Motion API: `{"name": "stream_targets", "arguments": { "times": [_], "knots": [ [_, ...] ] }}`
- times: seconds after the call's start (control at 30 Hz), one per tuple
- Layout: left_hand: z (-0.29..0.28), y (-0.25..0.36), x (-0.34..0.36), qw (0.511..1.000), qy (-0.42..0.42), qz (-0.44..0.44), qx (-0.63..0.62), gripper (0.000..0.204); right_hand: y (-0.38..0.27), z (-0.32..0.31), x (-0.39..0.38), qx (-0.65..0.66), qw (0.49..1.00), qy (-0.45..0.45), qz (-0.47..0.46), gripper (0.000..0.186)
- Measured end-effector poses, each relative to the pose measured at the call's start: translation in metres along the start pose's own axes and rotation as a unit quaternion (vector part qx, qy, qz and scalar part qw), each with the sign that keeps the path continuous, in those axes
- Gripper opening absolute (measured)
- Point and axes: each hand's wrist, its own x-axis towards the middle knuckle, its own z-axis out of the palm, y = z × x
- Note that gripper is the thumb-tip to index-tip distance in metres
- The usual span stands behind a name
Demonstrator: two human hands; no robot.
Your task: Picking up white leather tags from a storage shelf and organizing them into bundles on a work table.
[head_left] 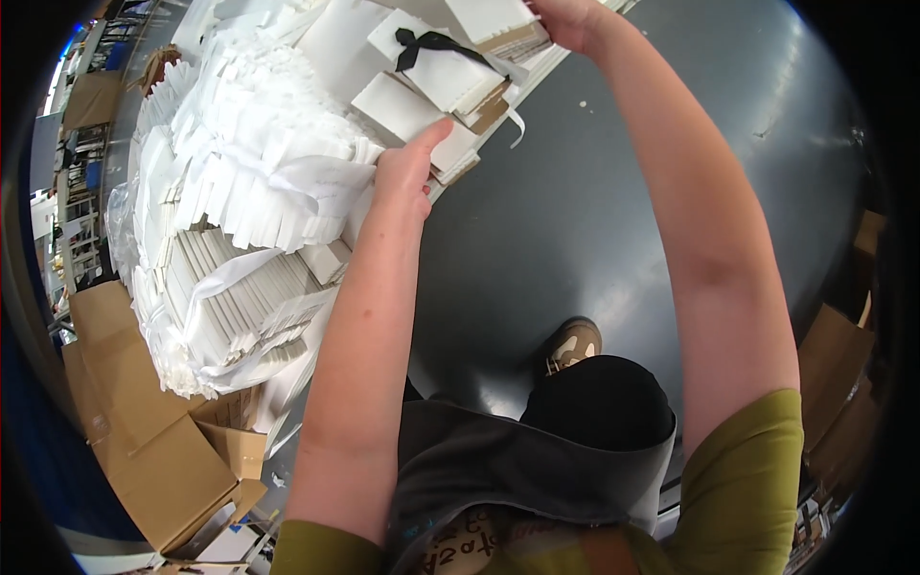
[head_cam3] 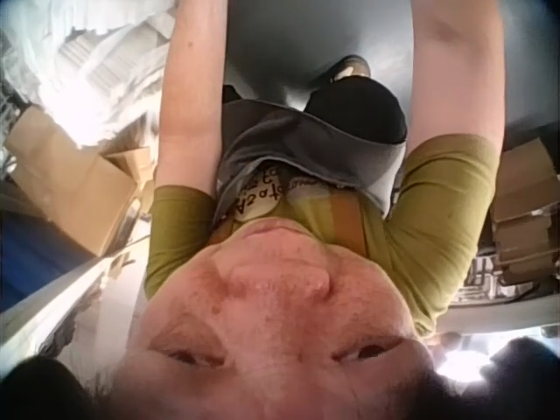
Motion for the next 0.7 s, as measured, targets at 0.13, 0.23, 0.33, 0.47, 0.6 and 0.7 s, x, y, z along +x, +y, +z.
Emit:
{"name": "stream_targets", "arguments": {
  "times": [0.13,0.23,0.33,0.47,0.6,0.7],
  "knots": [
    [0.006,0.005,-0.008,0.999,-0.017,0.028,-0.014,0.054,0.011,0.003,0.024,-0.001,0.997,-0.073,0.029,0.058],
    [0.013,0.009,-0.018,1.000,0.007,0.014,-0.005,0.052,0.015,-0.007,0.036,0.010,0.992,-0.106,0.070,0.054],
    [0.015,0.010,-0.033,0.999,-0.017,0.026,-0.034,0.051,0.016,-0.015,0.039,-0.027,0.996,-0.030,0.074,0.051],
    [0.010,-0.007,-0.024,0.995,-0.061,0.039,-0.064,0.058,0.011,-0.015,0.030,0.003,0.996,0.074,0.044,0.053],
    [-0.005,-0.049,-0.036,0.963,-0.185,0.056,-0.186,0.066,0.020,-0.012,0.015,-0.040,0.995,0.090,0.014,0.057],
    [-0.037,-0.099,-0.063,0.878,-0.347,-0.047,-0.326,0.066,0.020,-0.001,-0.018,-0.060,0.964,0.228,-0.126,0.059]
  ]
}}
